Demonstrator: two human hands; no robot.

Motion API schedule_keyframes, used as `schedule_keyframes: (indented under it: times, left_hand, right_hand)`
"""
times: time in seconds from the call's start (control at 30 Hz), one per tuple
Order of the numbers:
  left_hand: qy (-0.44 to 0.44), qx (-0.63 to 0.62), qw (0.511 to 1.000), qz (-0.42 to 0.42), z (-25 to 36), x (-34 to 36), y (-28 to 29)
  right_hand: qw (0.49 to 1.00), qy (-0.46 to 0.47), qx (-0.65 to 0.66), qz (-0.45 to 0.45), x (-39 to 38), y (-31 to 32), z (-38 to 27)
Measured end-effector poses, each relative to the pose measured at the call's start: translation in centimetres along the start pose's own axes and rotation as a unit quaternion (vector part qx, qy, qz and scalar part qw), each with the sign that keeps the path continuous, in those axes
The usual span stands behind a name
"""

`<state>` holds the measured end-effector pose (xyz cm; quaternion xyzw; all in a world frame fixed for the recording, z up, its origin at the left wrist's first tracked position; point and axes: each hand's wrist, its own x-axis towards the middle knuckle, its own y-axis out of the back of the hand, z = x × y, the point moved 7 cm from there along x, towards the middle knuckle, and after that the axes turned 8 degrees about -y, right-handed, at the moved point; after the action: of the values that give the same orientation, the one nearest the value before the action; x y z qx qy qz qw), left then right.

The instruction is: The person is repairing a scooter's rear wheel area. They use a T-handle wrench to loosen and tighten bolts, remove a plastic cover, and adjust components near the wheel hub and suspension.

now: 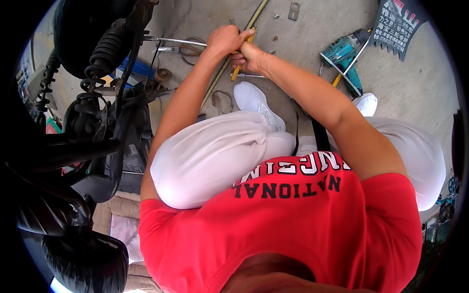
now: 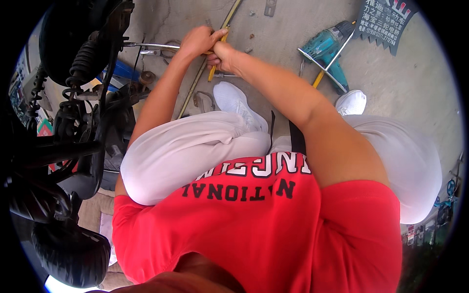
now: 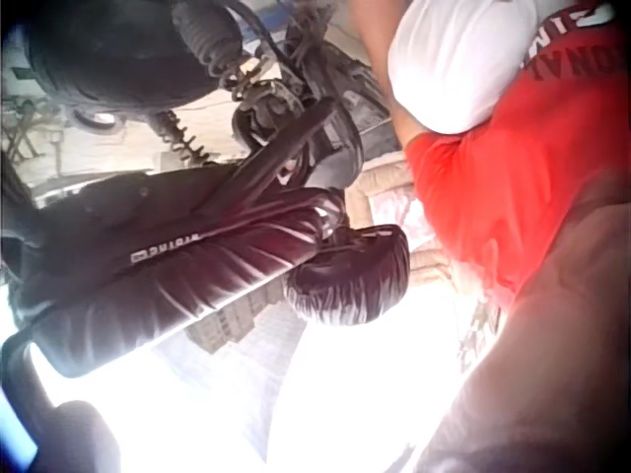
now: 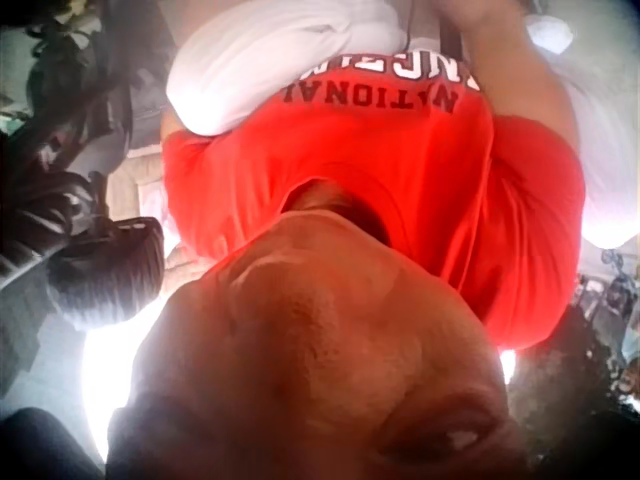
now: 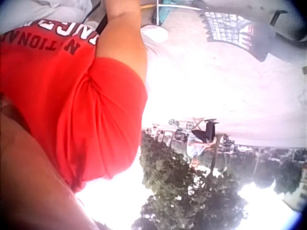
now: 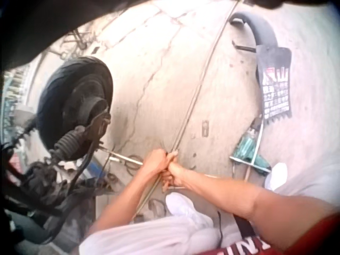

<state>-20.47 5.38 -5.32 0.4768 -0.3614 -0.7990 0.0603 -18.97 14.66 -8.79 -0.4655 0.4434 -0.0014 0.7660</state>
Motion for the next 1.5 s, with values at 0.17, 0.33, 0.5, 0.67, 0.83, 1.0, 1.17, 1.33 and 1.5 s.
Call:
schedule_keyframes:
  times: [0.17, 0.33, 0.5, 0.67, 0.83, 1.0, 1.17, 1.33, 1.5]
  left_hand:
    - [0.040, -0.030, 0.998, -0.050, -0.4, 1.2, -0.7]
    - [0.060, 0.002, 0.997, -0.055, -0.4, 0.7, -1.7]
    - [-0.033, -0.051, 0.986, 0.158, -0.3, -2.3, 1.9]
    - [0.073, -0.056, 0.786, 0.611, -8.3, -12.4, 7.3]
    - [0.042, -0.593, 0.682, 0.426, -13.3, -9.5, 4.3]
    - [0.041, -0.597, 0.698, 0.394, -13.5, -8.6, 4.4]
    - [0.040, -0.583, 0.714, 0.384, -13.7, -8.2, 4.6]
    - [0.008, -0.606, 0.706, 0.366, -14.3, -8.0, 4.7]
    - [0.121, -0.051, 0.906, 0.402, -9.5, -11.0, 7.5]
  right_hand:
    - [0.998, -0.041, 0.012, -0.043, 1.0, 0.4, 0.4]
    - [0.991, -0.096, 0.052, -0.075, 0.9, 0.3, 1.7]
    - [0.982, -0.086, 0.066, -0.154, 0.1, -0.4, 2.2]
    - [0.989, 0.013, -0.031, -0.146, -2.4, -0.4, 2.3]
    - [0.972, 0.144, -0.176, -0.055, -2.4, 0.2, 1.5]
    - [0.948, 0.229, -0.221, -0.010, -2.4, -0.2, 1.5]
    - [0.945, 0.245, -0.215, -0.009, -1.9, -0.1, 1.7]
    - [0.941, 0.258, -0.214, 0.039, -0.9, 0.0, 1.4]
    - [0.961, 0.200, -0.188, 0.044, 1.0, 1.4, 1.3]
